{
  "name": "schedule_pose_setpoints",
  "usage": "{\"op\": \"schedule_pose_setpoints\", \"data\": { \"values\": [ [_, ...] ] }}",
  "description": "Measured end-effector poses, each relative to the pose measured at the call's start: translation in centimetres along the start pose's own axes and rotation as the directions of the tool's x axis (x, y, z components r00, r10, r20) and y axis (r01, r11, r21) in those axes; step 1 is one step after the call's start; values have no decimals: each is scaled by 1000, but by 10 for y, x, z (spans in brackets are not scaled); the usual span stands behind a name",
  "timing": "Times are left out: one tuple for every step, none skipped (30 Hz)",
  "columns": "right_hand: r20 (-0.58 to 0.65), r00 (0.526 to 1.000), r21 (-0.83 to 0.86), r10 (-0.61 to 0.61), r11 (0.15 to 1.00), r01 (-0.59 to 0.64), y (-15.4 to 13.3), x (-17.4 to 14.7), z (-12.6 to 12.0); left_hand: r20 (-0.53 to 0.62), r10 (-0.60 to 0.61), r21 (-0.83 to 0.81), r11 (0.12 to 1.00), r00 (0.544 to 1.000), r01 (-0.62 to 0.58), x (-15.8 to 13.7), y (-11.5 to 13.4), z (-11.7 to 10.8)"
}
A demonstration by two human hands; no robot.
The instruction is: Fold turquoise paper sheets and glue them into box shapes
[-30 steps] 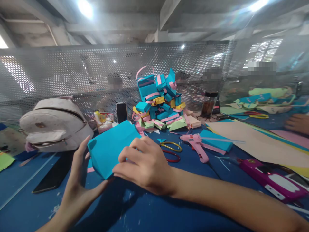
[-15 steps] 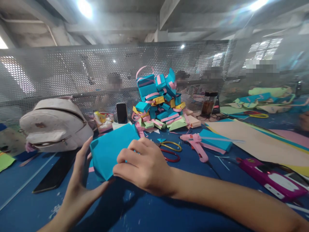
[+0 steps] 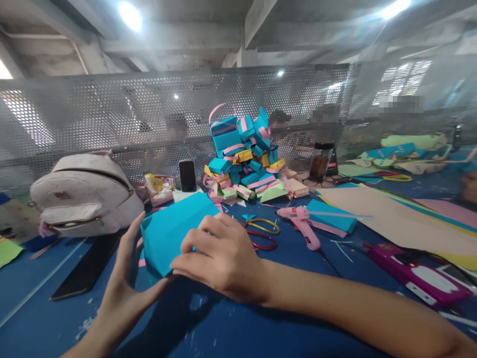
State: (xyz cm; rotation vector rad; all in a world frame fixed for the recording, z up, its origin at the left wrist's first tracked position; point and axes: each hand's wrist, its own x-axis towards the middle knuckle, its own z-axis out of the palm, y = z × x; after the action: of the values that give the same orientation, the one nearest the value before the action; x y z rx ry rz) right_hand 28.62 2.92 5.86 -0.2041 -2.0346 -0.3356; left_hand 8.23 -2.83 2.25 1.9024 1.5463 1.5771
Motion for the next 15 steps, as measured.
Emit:
{"op": "schedule_pose_setpoints", "data": {
  "values": [
    [2, 1000, 7, -3, 1000, 2, -1, 0, 0, 3, 1, -3, 1000, 1000, -1, 0, 1, 0],
    [5, 1000, 15, -6, 1000, 6, -1, 0, 0, 3, -2, -1, 1000, 1000, 2, -1, 3, 1],
    [8, 1000, 23, -9, 1000, 9, -2, 0, 0, 0, -3, 7, 1000, 1000, 3, -1, 4, 1],
    [10, 1000, 28, -12, 1000, 12, -2, -1, 0, -2, 0, 22, 1000, 1000, 0, -1, 4, 1],
    [8, 1000, 31, -14, 999, 14, -3, -1, 0, 0, 9, 38, 999, 1000, -9, -1, 5, 1],
    [7, 1000, 29, -17, 999, 16, -3, -1, 0, 6, 22, 51, 998, 1000, -22, -1, 4, 1],
    [5, 1000, 24, -22, 999, 22, -4, -1, 0, 12, 30, 58, 998, 999, -31, -2, 4, 1],
    [4, 1000, 17, -28, 999, 28, -4, -1, 0, 18, 33, 60, 998, 999, -34, -2, 4, 1],
    [3, 999, 8, -37, 999, 37, -4, -2, 1, 19, 30, 57, 998, 999, -31, -2, 4, 1],
    [5, 999, 0, -46, 999, 46, -5, -2, 1, 18, 22, 52, 998, 1000, -23, -2, 4, 1],
    [6, 998, -9, -56, 998, 56, -5, -2, 2, 16, 15, 50, 999, 1000, -15, -2, 4, 1],
    [7, 998, -16, -63, 998, 63, -5, -2, 3, 15, 10, 50, 999, 1000, -11, -2, 4, 1],
    [11, 998, -23, -67, 997, 68, -5, -2, 3, 12, 6, 51, 999, 1000, -7, -2, 5, 1],
    [15, 997, -27, -70, 997, 70, -5, -2, 4, 14, 1, 53, 999, 1000, -2, -2, 5, 1],
    [13, 997, -26, -71, 997, 71, -4, -2, 4, 16, -4, 55, 999, 1000, 3, -2, 5, 1]
  ]
}}
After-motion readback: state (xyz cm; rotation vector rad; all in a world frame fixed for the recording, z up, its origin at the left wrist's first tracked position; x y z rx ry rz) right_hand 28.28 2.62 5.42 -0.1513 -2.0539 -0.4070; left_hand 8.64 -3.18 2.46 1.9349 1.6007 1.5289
